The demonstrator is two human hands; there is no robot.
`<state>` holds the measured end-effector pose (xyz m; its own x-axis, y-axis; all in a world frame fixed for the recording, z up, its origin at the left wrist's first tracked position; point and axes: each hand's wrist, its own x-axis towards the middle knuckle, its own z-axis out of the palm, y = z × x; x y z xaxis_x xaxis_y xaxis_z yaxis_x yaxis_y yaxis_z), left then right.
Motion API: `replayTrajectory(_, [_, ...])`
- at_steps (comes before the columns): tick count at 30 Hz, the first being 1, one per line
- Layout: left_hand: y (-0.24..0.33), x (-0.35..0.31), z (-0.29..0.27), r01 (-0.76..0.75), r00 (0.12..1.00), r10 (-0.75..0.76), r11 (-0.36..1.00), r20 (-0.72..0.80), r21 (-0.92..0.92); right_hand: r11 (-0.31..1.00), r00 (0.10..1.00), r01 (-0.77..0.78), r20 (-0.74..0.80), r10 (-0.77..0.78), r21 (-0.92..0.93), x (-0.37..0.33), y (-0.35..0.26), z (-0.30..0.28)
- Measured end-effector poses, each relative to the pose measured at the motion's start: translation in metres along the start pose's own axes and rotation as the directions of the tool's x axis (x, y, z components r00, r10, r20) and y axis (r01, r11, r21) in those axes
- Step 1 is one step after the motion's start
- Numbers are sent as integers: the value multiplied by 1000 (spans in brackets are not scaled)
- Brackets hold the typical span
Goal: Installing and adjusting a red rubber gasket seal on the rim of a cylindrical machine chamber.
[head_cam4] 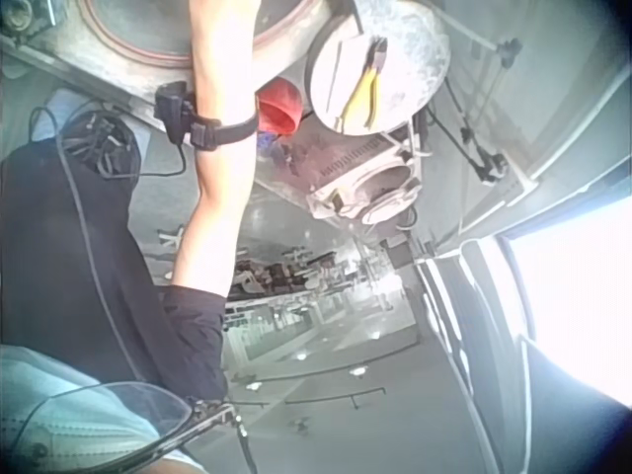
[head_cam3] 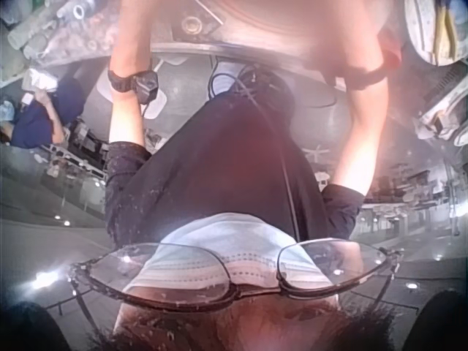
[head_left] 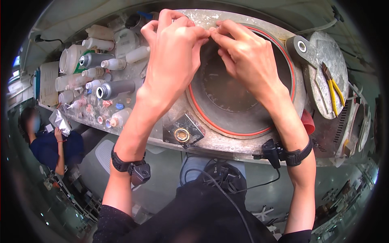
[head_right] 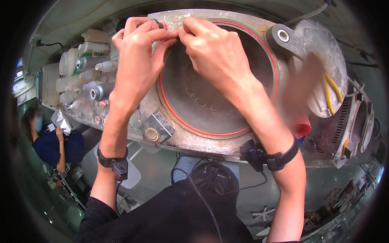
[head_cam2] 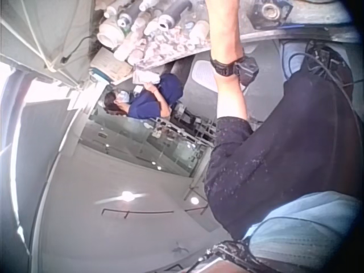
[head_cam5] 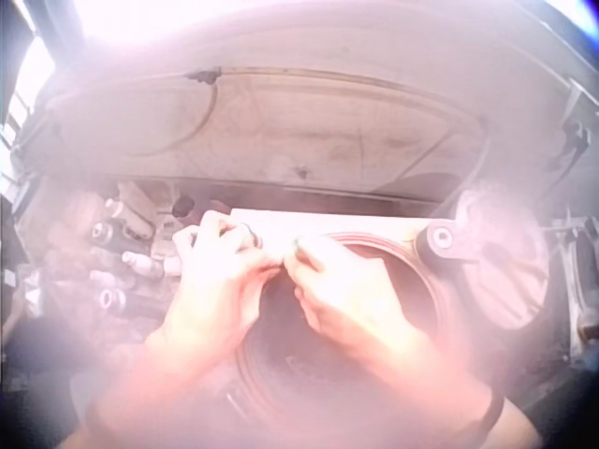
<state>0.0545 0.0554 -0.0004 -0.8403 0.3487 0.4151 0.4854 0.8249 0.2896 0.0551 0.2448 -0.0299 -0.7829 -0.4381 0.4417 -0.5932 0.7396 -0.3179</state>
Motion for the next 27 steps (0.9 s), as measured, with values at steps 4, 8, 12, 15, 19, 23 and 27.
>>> replayTrajectory(4, [-20,20,-11,-146,972,151,988,183,-39,998,993,45,-108,-50,-52,-3,-1,3])
replayTrajectory(8, [-39,33,-26,-196,911,247,964,330,-179,998,991,56,-123,-60,-37,-4,-5,3])
replayTrajectory(12, [-40,33,-28,-139,914,212,965,346,-224,999,996,44,-82,-45,-9,-4,-6,-1])
replayTrajectory(15, [-49,38,-22,-166,911,251,949,328,-267,999,997,34,-75,-33,10,-2,-7,0])
replayTrajectory(19, [-54,35,-16,-319,892,398,891,215,-323,1000,999,-3,-48,3,-4,1,-12,-2])
replayTrajectory(23, [-51,32,-16,-331,895,394,901,208,-281,1000,997,-13,-73,13,-3,3,-18,0])
replayTrajectory(27, [-50,29,-15,-374,882,422,897,210,-235,998,996,-55,-74,55,9,1,-21,1])
